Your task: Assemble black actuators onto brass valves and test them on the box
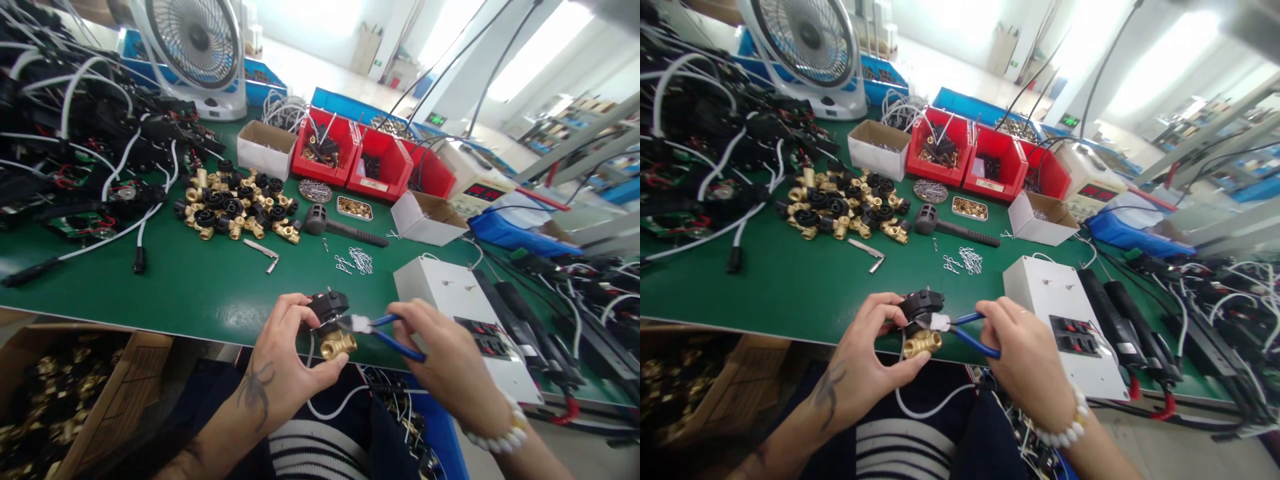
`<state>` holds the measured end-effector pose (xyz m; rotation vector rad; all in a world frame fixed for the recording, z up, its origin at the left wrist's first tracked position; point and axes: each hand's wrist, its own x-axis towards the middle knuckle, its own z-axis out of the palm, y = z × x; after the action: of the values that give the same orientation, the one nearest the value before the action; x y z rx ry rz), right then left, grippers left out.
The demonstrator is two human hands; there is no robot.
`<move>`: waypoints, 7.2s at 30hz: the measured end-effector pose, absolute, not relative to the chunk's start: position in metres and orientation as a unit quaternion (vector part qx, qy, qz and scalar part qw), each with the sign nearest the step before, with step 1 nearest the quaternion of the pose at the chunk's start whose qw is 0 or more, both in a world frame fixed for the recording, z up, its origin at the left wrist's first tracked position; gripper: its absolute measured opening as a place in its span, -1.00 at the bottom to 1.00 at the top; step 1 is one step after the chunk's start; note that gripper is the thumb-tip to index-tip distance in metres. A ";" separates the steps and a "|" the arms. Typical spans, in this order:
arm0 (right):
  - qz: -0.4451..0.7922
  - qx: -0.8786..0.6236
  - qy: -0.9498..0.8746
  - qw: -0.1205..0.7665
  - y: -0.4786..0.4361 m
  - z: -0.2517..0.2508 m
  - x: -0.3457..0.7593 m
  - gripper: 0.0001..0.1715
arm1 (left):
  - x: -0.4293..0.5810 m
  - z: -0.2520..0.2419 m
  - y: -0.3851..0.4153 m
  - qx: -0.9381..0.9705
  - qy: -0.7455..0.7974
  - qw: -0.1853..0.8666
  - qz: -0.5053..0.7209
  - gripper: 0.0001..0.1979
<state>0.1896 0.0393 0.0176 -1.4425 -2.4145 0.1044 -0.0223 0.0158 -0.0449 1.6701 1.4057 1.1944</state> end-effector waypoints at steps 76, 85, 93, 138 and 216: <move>-0.073 -0.445 -0.874 0.181 0.057 0.028 0.191 -0.77 | -0.027 -0.044 0.020 0.640 0.515 0.345 0.453 -0.66; -0.050 -0.415 -0.905 0.073 0.052 0.020 0.187 -0.68 | -0.022 -0.045 0.020 0.648 0.516 0.322 0.459 -0.62; -0.058 -0.463 -0.861 0.203 0.050 0.021 0.189 -0.74 | -0.025 -0.045 0.020 0.641 0.519 0.330 0.459 -0.63; 0.463 -0.546 -0.654 0.245 0.051 -0.003 0.146 -0.55 | -0.007 -0.053 0.011 0.677 0.525 0.217 0.468 -0.69; -0.027 -0.503 -0.833 0.232 0.044 0.018 0.186 -0.83 | -0.017 -0.050 0.013 0.644 0.541 0.253 0.479 -0.66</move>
<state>0.1857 0.0437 0.0184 -1.3814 -2.2886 -0.0752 -0.0167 0.0131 -0.0498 1.7502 1.4696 1.3016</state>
